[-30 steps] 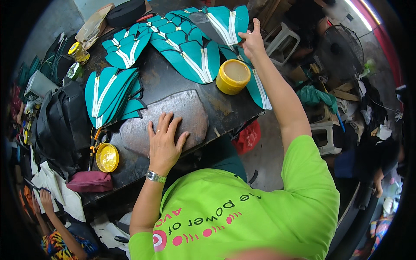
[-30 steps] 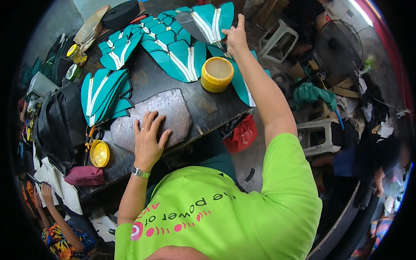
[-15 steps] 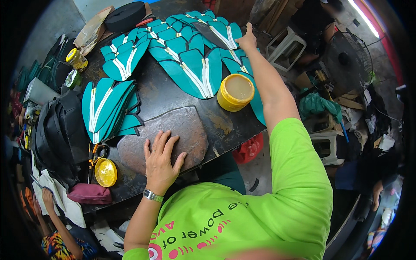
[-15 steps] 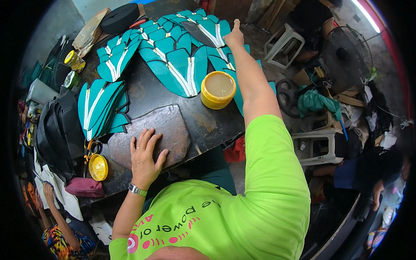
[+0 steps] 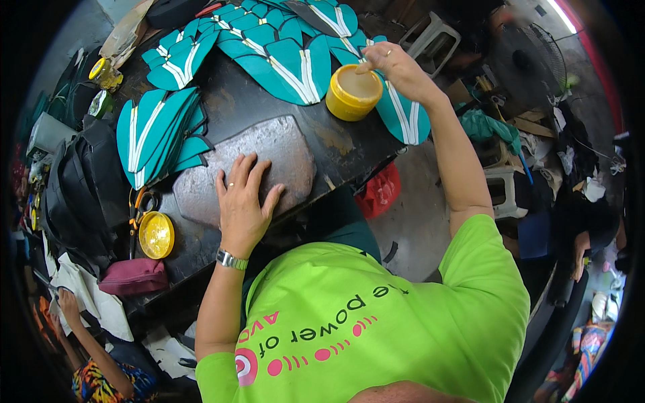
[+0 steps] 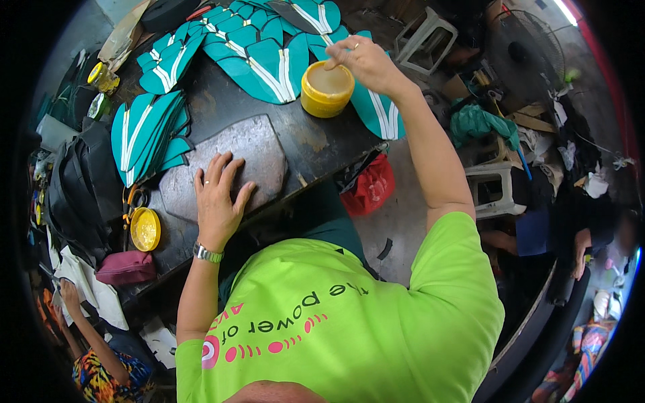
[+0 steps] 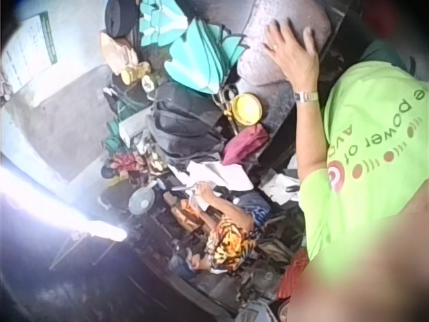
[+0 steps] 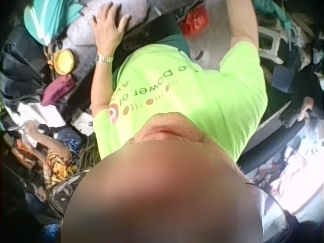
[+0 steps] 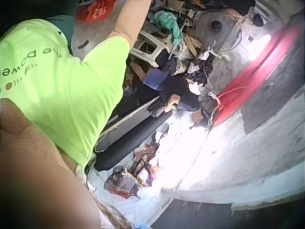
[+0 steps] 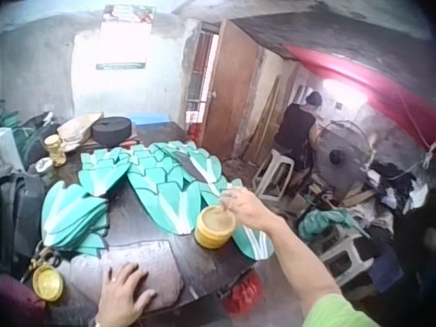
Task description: The person repeatedly picks teal fabric caps with white stripes from a pile on a table, presses them flat with both hands, and places them back on the pile. The person continues this cycle throughout the clip.
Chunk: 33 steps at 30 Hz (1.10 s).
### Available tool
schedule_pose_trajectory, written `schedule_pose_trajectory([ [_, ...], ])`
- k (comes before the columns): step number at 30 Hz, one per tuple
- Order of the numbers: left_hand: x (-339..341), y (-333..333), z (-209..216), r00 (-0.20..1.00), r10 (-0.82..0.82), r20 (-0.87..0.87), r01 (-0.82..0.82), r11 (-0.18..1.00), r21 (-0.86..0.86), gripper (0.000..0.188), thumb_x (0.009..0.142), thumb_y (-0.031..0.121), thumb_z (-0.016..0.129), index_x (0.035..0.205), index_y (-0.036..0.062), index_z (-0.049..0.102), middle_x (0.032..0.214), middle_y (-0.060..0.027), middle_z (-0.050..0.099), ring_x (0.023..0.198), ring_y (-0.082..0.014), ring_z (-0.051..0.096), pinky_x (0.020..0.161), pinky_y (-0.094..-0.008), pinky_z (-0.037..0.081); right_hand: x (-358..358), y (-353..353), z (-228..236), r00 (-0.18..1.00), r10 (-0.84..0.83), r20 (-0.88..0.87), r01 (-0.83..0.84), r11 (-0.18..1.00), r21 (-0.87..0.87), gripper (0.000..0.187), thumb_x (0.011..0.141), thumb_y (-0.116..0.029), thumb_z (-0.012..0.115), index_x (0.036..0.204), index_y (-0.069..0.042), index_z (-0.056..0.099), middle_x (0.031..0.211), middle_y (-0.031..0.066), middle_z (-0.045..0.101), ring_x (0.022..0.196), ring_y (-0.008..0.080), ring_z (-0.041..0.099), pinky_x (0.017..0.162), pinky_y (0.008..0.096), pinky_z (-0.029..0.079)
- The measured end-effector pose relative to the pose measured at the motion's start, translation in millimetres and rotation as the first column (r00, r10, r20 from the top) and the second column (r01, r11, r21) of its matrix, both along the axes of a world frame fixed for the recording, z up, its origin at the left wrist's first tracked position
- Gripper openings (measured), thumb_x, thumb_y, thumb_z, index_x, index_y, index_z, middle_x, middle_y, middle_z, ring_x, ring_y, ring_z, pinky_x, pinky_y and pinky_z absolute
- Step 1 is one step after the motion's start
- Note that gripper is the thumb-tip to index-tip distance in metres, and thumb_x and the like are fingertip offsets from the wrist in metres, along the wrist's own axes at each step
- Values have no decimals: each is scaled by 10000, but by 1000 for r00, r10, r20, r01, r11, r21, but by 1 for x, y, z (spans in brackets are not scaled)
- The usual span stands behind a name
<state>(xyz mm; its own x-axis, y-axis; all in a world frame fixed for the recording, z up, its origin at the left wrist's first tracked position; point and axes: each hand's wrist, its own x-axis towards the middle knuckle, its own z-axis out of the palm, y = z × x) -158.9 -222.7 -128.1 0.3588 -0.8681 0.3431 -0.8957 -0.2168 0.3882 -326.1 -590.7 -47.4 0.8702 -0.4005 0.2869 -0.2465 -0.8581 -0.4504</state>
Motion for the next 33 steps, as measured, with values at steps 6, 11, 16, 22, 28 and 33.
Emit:
schedule_pose_trajectory([
  [6,17,5,1,932,-132,-338,52,970,-237,255,888,229,725,1097,85,709,1266,-133,640,1214,-348,575,1096,-540,344,-14,49,0,978,-151,-146,27,780,-625,419,1022,-486,481,1120,-215,785,1325,119,634,1272,363,509,1030,639,350],
  [11,91,21,24,991,40,-124,-80,936,-341,318,888,260,729,1152,84,709,1295,-173,624,1204,-363,578,1077,-525,368,-13,53,10,974,-126,188,215,774,-595,319,994,-349,534,1240,-228,698,1180,162,657,1079,341,622,903,467,484],
  [16,166,26,31,842,461,279,-471,881,-35,601,906,404,703,1380,60,569,1421,-195,545,1372,-368,455,1141,-605,294,-28,92,-18,919,-389,-57,262,714,-650,283,957,-368,602,1114,-163,718,1082,116,676,984,312,645,806,472,482],
  [22,204,17,27,848,466,251,-514,838,181,602,941,500,638,1399,113,581,1365,-178,586,1246,-352,570,1024,-471,464,-43,140,6,805,-391,-446,56,799,-599,309,937,-411,630,999,-141,766,1035,136,682,925,320,652,782,485,494],
  [28,215,9,31,871,245,425,-389,873,294,444,971,340,597,1332,82,574,1165,-214,650,1032,-379,666,847,-468,548,-35,178,47,856,-175,-487,68,971,-228,332,937,-388,649,1040,-89,752,948,133,678,906,320,652,778,409,507],
  [33,202,15,49,859,98,502,-274,917,289,387,952,87,510,1337,63,533,1003,-209,684,859,-388,701,739,-461,564,-28,200,32,918,58,-393,-89,994,-60,325,943,-337,660,1128,-75,710,922,150,660,894,337,646,780,417,501],
])
